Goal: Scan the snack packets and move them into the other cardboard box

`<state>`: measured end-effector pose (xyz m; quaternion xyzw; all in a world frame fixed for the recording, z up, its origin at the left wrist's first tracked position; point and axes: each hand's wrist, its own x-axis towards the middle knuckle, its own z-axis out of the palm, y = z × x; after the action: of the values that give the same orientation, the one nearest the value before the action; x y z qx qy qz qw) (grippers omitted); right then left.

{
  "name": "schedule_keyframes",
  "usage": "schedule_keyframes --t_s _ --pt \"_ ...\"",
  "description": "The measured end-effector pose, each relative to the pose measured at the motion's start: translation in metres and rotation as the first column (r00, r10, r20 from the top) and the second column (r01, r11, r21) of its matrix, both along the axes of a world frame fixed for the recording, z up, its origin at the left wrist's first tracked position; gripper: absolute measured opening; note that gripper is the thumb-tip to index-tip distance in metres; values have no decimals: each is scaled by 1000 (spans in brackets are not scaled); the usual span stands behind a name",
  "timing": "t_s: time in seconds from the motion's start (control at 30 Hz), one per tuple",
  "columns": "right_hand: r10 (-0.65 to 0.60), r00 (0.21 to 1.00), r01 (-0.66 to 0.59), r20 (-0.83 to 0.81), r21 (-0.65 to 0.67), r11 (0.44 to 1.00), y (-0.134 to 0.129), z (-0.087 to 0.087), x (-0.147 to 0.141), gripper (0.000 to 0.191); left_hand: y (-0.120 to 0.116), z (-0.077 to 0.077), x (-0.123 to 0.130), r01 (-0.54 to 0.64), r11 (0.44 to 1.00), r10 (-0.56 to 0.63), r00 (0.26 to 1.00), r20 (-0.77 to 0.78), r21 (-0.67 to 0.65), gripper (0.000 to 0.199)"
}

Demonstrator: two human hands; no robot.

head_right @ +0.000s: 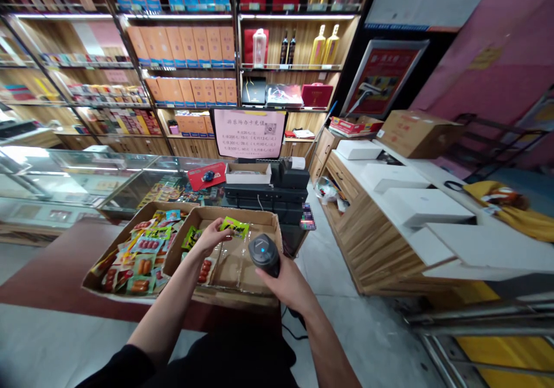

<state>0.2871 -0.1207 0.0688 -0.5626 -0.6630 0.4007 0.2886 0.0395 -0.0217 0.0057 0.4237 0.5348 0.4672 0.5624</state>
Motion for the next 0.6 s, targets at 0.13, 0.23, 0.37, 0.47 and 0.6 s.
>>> schedule_keyframes --t_s 0.13,0.23,0.37,0.47,0.6 --pt "5 1000 -5 13 -1 1000 0 3 -2 40 3 -6 -3 17 1000 -17 996 92 4 49" --pt "-2 1000 3 25 -27 1000 -1 5 -4 39 2 -7 -4 21 1000 -20 991 136 -3 53" --pt "-30 999 30 11 -30 999 -4 9 -9 38 -2 -2 -5 52 999 -50 987 152 -8 51" --pt "-41 999 41 -3 -22 999 -5 11 -13 38 -6 2 -7 73 997 -70 988 136 -22 48" --pt "-31 1000 31 2 -37 999 -6 12 -18 39 -8 4 -12 79 996 -73 987 142 -35 49"
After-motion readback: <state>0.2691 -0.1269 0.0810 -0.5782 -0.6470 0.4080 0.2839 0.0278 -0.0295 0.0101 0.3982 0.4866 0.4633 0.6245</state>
